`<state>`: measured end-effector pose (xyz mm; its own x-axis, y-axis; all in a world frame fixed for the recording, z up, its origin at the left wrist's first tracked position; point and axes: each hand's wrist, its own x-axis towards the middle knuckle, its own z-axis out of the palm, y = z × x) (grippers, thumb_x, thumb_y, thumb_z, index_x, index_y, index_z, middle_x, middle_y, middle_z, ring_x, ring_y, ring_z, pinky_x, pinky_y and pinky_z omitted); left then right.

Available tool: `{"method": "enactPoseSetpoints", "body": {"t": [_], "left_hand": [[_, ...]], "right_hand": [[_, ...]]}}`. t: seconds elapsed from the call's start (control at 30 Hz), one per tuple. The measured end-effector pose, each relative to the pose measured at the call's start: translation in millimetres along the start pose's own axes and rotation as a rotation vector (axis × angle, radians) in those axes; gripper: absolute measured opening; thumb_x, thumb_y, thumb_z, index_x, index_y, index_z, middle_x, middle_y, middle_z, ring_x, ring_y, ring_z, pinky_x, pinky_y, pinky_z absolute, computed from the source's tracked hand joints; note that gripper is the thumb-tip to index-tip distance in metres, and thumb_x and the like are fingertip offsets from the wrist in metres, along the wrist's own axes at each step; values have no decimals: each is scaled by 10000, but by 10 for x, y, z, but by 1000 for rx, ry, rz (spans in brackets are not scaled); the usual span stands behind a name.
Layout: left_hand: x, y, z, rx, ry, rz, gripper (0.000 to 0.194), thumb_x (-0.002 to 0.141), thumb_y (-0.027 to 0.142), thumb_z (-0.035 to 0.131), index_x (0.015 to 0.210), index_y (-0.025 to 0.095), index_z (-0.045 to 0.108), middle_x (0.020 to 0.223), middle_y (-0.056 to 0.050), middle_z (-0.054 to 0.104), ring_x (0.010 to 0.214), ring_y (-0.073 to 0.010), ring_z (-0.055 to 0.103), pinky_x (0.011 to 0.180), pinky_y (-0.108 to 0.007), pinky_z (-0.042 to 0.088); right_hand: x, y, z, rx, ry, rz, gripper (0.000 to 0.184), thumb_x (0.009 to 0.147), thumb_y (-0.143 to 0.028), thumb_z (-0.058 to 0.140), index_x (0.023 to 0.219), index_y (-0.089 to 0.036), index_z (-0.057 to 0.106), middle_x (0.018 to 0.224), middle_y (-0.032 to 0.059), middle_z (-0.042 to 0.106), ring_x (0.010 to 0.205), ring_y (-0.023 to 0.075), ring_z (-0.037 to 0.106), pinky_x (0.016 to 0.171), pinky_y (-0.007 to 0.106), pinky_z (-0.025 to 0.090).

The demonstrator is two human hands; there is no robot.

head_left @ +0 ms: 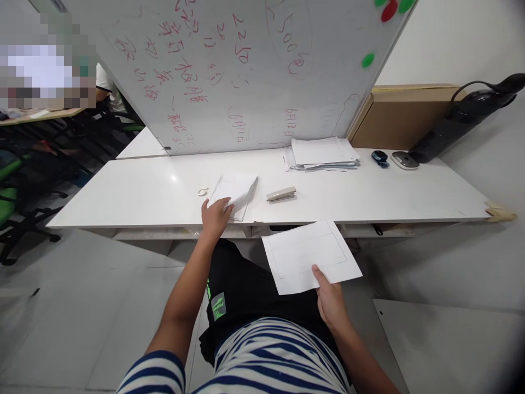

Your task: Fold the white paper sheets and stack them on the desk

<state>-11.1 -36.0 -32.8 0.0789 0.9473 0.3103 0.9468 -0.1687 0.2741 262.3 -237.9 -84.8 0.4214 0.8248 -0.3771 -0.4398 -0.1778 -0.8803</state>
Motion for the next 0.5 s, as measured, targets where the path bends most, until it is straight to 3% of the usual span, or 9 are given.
{"method": "enactPoseSetpoints", "body": {"t": [0.13,0.27,0.37,0.5], "left_hand": [[-164,169,-157,-148,84,111,299,909,225,438,1145,252,618,1125,-33,693,1040,-210,638,1074,-432,306],[-448,441,-330,-330,139,345,290,923,211,440,1145,259,620,1113,-19,700,1032,-176,648,1118,-439,264],[-690,654,-392,-481,9,521,240,907,234,511,1091,284,657,1075,1,715,1067,-180,641,1154,-456,192],[-921,839,-381,-647,-258,516,185,889,320,555,987,325,712,983,-2,737,1090,-211,632,1157,-460,195]], "right_hand": [[39,-69,44,60,-31,64,697,734,-354,739,1370,-261,468,1337,20,560,1247,238,506,1084,397,385],[88,-151,77,87,-79,163,662,702,-333,767,1314,-241,530,1251,41,626,1202,254,546,1039,404,437],[130,-175,83,98,-160,186,650,705,-327,766,1306,-247,532,1263,45,618,1191,266,554,1018,429,452],[173,-167,88,83,-221,183,614,694,-350,772,1261,-232,570,1273,64,610,1202,295,539,1027,474,426]]}}
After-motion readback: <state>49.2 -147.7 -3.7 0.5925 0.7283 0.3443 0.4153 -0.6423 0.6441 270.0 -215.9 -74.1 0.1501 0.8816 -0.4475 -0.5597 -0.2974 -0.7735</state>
